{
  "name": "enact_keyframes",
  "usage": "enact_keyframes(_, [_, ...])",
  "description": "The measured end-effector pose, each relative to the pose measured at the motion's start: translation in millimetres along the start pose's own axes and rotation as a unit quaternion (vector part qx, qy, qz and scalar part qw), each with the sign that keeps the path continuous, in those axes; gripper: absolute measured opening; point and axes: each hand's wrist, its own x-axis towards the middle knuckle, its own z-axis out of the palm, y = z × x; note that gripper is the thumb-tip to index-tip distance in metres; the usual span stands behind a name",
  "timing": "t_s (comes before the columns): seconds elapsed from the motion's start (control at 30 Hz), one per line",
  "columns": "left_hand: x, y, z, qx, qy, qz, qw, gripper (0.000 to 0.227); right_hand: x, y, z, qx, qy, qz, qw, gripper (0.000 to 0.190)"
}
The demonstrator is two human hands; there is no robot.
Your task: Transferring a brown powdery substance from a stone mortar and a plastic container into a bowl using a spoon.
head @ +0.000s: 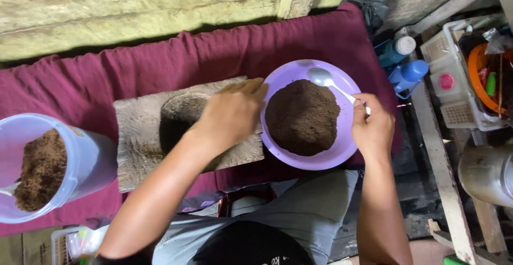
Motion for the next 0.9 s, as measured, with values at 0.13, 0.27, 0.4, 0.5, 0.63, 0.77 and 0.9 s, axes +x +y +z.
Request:
enact_keyframes(0.13, [-55.1, -30.9, -44.0, -0.008, 0.032, -0.056, 0.998, 0.038, -9.5, -57.0, -14.7, 0.073, -0.015, -0.062, 0.995, 0.019])
enact_keyframes(0.27, [-112.1, -84.4, -28.2, -0.025, 0.022, -0.146, 0.989, 0.042, -24.9, -116.2, -30.3, 0.032, -0.009, -0.226, 0.974, 0.018])
enact_keyframes(0.4, [-140.6, -106.6, -16.9, -0.039, 0.048, -0.165, 0.984, 0.041, -26.7, -120.0, -19.8, -0.059, 0.018, -0.437, 0.898, 0.024])
enact_keyframes(0.5, [-144.0, -104.2, -11.2, -0.083, 0.095, -0.155, 0.980, 0.045, -16.2, -138.3, -46.1, -0.042, -0.018, -0.494, 0.868, 0.030])
enact_keyframes(0.63, [-147.2, -108.7, -1.2, -0.149, 0.142, -0.137, 0.969, 0.051, 4.3, -145.9, -38.6, -0.088, -0.050, -0.468, 0.878, 0.038])
enact_keyframes(0.77, [-149.3, -114.0, 3.9, -0.147, 0.096, -0.175, 0.969, 0.045, 34.6, -135.1, -9.5, 0.051, -0.075, -0.506, 0.858, 0.031])
enact_keyframes(0.9, [-148.4, -115.8, 5.9, -0.167, 0.089, -0.187, 0.964, 0.043, 40.9, -138.5, -19.1, 0.078, -0.102, -0.501, 0.856, 0.032])
